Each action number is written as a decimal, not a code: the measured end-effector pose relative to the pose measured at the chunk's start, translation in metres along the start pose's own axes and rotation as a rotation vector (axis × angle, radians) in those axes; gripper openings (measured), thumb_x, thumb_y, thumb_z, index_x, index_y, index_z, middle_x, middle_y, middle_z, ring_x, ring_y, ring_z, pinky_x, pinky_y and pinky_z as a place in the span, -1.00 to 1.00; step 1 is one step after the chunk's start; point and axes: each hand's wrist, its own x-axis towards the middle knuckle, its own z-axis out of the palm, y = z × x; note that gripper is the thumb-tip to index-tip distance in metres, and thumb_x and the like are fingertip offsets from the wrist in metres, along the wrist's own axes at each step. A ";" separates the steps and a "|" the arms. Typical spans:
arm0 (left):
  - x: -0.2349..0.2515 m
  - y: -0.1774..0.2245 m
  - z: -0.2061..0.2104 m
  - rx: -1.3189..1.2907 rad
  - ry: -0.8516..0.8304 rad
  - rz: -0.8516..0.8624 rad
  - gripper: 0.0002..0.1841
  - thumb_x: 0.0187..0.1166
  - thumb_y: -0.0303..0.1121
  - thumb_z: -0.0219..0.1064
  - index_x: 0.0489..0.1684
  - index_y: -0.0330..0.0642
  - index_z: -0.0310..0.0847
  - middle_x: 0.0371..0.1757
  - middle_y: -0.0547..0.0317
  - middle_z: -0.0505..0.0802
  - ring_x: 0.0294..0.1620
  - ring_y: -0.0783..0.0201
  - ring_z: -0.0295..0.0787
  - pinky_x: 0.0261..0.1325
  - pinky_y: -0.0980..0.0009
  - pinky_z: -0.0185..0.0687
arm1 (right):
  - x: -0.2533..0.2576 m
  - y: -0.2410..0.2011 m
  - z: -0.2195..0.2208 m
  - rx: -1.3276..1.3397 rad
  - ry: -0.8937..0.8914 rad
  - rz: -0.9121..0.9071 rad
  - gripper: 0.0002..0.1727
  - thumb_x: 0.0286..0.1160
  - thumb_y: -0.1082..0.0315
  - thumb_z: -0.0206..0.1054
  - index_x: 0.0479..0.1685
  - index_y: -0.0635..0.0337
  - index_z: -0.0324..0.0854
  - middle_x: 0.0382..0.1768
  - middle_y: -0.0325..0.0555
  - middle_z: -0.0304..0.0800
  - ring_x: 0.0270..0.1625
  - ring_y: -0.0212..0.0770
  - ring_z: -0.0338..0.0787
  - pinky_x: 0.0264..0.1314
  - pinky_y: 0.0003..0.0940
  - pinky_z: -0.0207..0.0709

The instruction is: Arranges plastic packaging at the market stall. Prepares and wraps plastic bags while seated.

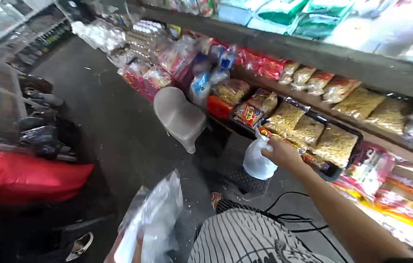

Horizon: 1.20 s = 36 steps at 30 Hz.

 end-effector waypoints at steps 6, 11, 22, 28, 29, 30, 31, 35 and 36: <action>0.161 0.013 0.069 -0.350 -0.273 -0.179 -0.77 0.58 -0.67 0.16 0.07 -0.23 0.59 -0.21 0.49 0.91 -0.15 0.63 0.84 0.04 0.61 0.78 | -0.002 -0.008 -0.007 0.025 -0.019 0.072 -0.22 0.43 -0.13 0.52 0.42 0.36 0.55 0.40 0.50 0.55 0.35 0.50 0.64 0.33 0.47 0.45; 0.263 0.018 0.143 -0.325 -0.649 -0.153 -0.77 0.58 -0.69 0.14 -0.02 -0.22 0.62 -0.22 0.53 0.90 -0.12 0.68 0.82 0.11 0.64 0.74 | -0.003 -0.015 -0.008 0.136 -0.005 0.183 -0.29 0.43 -0.01 0.55 0.42 0.33 0.54 0.43 0.45 0.53 0.30 0.48 0.67 0.27 0.47 0.49; 0.398 0.042 0.322 -0.266 -1.382 0.266 -0.77 0.46 -0.62 0.32 0.04 -0.35 0.67 -0.12 0.52 0.92 -0.02 0.67 0.82 0.21 0.60 0.74 | -0.009 -0.060 0.017 0.386 0.269 0.652 0.00 0.20 -0.04 0.68 0.68 0.21 0.33 0.56 0.36 0.41 0.41 0.43 0.61 0.28 0.39 0.52; 0.403 0.097 0.390 -0.225 -1.357 0.550 -0.61 0.45 -0.53 0.41 0.13 -0.64 0.47 -0.08 0.35 0.87 -0.01 0.73 0.77 0.20 0.65 0.71 | -0.072 -0.093 0.016 0.483 0.727 0.748 -0.20 0.47 -0.01 0.50 0.63 0.28 0.41 0.56 0.44 0.42 0.39 0.50 0.61 0.30 0.45 0.48; 0.403 0.107 0.407 -0.212 -1.356 0.625 -0.59 0.46 -0.50 0.43 0.13 -0.67 0.47 -0.07 0.28 0.86 -0.01 0.74 0.76 0.21 0.67 0.69 | -0.083 -0.104 0.024 0.513 0.767 0.752 -0.27 0.52 0.05 0.46 0.60 0.29 0.44 0.53 0.42 0.46 0.30 0.45 0.69 0.25 0.40 0.55; 0.401 0.117 0.428 -0.203 -1.348 0.732 -0.60 0.46 -0.46 0.45 0.08 -0.67 0.52 -0.06 0.21 0.86 -0.01 0.75 0.76 0.21 0.69 0.67 | -0.092 -0.114 0.031 0.551 0.812 0.736 -0.33 0.55 0.09 0.44 0.55 0.31 0.48 0.50 0.41 0.50 0.20 0.38 0.76 0.18 0.32 0.61; 0.399 0.126 0.451 -0.171 -1.324 0.845 -0.59 0.47 -0.41 0.48 0.05 -0.67 0.58 -0.06 0.08 0.86 -0.02 0.73 0.75 0.20 0.69 0.65 | -0.100 -0.125 0.037 0.584 0.883 0.698 -0.40 0.56 0.12 0.43 0.49 0.32 0.53 0.44 0.37 0.57 0.08 0.27 0.81 0.11 0.20 0.67; 0.373 0.145 0.550 -0.034 -1.319 1.170 -0.65 0.53 -0.46 0.41 0.12 -0.63 0.65 0.01 -0.45 0.83 0.03 0.01 0.84 0.24 0.06 0.66 | -0.119 -0.192 0.031 0.678 1.278 0.235 -0.62 0.63 0.02 0.34 0.20 0.08 0.68 0.08 -0.20 0.80 0.04 -0.46 0.80 0.13 -0.48 0.73; 0.362 0.138 0.579 -0.034 -1.376 1.237 -0.67 0.49 -0.54 0.38 0.16 -0.60 0.66 0.05 -0.47 0.82 0.08 -0.14 0.84 0.26 -0.08 0.65 | -0.124 -0.212 0.020 0.742 1.292 0.093 -0.68 0.66 0.02 0.32 0.18 -0.01 0.67 0.10 -0.33 0.79 0.18 -0.50 0.75 0.27 -0.49 0.67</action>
